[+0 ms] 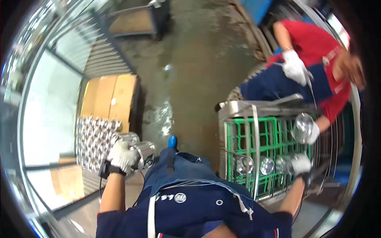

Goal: Cleaning cylindrical metal parts using an air spray gun and organizing them on cardboard.

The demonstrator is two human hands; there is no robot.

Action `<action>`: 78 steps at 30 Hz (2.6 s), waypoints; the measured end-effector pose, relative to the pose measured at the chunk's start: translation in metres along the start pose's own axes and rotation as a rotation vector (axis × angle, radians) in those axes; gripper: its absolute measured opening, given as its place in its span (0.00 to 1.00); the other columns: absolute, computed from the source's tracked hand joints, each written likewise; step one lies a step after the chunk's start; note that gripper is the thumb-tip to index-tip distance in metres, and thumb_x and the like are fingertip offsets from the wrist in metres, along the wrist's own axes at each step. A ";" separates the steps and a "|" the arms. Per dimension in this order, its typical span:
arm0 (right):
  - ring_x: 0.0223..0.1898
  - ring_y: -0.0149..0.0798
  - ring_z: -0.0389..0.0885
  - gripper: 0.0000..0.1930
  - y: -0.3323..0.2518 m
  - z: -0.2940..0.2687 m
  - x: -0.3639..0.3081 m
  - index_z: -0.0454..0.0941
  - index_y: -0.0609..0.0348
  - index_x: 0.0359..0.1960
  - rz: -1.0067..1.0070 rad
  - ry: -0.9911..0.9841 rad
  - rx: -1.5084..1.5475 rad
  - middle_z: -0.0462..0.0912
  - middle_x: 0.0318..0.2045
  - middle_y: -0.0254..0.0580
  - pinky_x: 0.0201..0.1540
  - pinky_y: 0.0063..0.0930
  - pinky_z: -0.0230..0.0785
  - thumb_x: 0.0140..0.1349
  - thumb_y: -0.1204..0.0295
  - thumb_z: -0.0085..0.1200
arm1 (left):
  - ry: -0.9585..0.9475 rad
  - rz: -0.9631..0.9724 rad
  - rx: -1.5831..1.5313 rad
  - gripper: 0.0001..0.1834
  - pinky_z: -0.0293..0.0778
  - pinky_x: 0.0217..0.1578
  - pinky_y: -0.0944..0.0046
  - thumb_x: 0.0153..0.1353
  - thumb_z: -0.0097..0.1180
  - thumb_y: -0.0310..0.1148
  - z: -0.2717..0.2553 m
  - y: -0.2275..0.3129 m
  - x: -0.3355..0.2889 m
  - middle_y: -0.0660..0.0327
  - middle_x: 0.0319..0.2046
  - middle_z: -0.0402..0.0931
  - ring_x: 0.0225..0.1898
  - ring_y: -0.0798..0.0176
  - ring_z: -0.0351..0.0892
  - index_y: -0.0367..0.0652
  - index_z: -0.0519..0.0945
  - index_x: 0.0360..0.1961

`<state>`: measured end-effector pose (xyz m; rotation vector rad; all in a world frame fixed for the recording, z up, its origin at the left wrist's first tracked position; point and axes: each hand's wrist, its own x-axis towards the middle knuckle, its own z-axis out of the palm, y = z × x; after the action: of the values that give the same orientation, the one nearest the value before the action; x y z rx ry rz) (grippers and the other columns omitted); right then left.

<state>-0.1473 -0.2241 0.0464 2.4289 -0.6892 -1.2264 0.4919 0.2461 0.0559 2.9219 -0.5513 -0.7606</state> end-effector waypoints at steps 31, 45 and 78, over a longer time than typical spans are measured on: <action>0.42 0.48 0.85 0.16 -0.550 -0.772 0.371 0.89 0.42 0.38 -0.747 0.487 0.202 0.87 0.34 0.44 0.48 0.42 0.76 0.44 0.59 0.64 | -0.052 -0.290 0.019 0.12 0.76 0.39 0.52 0.52 0.65 0.46 0.021 -0.274 0.272 0.56 0.36 0.80 0.41 0.52 0.82 0.62 0.89 0.38; 0.41 0.45 0.82 0.07 -0.848 -0.785 0.621 0.88 0.43 0.30 -1.423 0.483 -0.192 0.84 0.33 0.40 0.45 0.42 0.71 0.50 0.63 0.60 | -0.077 -0.582 -0.138 0.15 0.58 0.57 0.46 0.64 0.56 0.45 0.163 -0.269 0.493 0.62 0.44 0.77 0.51 0.55 0.72 0.48 0.87 0.40; 0.48 0.53 0.82 0.34 -0.581 -0.598 0.482 0.69 0.62 0.66 -0.410 0.127 0.566 0.84 0.43 0.56 0.53 0.42 0.74 0.57 0.61 0.58 | -0.360 -0.078 -0.282 0.24 0.73 0.52 0.45 0.55 0.61 0.48 0.105 -0.257 0.274 0.50 0.48 0.76 0.56 0.44 0.72 0.45 0.76 0.48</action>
<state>0.7432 0.0334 -0.2126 3.2129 -0.5745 -1.1064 0.7475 0.3891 -0.2019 2.5729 -0.3197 -1.2722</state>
